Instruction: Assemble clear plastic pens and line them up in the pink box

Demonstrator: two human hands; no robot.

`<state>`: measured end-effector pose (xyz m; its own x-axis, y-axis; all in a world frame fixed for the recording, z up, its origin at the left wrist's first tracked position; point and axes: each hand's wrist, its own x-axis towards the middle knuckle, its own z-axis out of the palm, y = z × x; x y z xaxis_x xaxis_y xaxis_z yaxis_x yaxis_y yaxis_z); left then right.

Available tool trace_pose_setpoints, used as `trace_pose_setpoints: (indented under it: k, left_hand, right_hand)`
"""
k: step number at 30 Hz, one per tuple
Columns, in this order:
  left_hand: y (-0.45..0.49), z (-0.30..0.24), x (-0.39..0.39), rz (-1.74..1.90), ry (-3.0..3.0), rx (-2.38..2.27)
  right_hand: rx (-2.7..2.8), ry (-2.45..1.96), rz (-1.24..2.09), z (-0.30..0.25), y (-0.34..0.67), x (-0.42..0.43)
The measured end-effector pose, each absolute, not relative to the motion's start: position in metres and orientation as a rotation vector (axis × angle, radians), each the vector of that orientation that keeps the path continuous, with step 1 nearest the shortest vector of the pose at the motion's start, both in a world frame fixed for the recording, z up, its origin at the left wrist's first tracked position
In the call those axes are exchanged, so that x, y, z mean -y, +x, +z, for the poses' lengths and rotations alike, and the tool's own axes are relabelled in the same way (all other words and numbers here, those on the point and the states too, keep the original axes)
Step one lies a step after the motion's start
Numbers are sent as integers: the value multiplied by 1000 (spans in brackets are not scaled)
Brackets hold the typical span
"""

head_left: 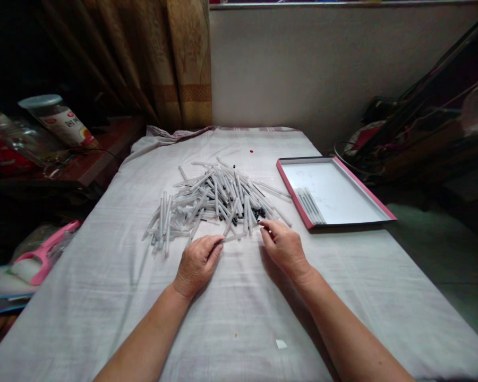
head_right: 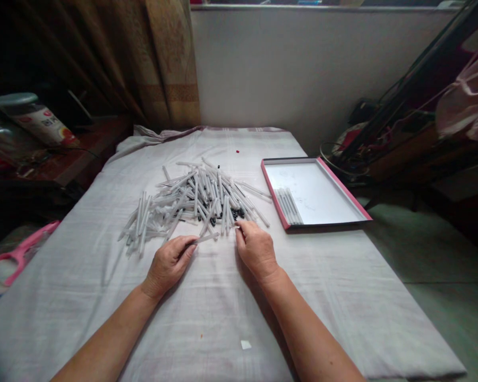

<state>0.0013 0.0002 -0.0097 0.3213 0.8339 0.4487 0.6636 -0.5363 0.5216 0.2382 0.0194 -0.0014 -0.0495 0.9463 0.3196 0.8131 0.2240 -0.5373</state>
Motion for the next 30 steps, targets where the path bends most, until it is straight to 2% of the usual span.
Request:
trace_pose_setpoints:
  k: [4, 10, 13, 20, 30]
  left_hand:
    - [1, -9, -1, 1019, 2358, -1355]
    - [1, -9, -1, 999, 2357, -1358]
    - [1, -9, -1, 983, 2342, -1364]
    - [1, -6, -1, 982, 2321, -1359]
    - [2, -5, -1, 955, 2344, -1345]
  right_hand:
    - [1942, -1820, 205, -2, 240, -33]
    - [1946, -1879, 191, -8, 234, -39]
    - [1867, -1777, 256, -8, 237, -36]
    - [1641, -1442, 702, -5, 229, -7]
    - [1607, -1206, 719, -8, 221, -3]
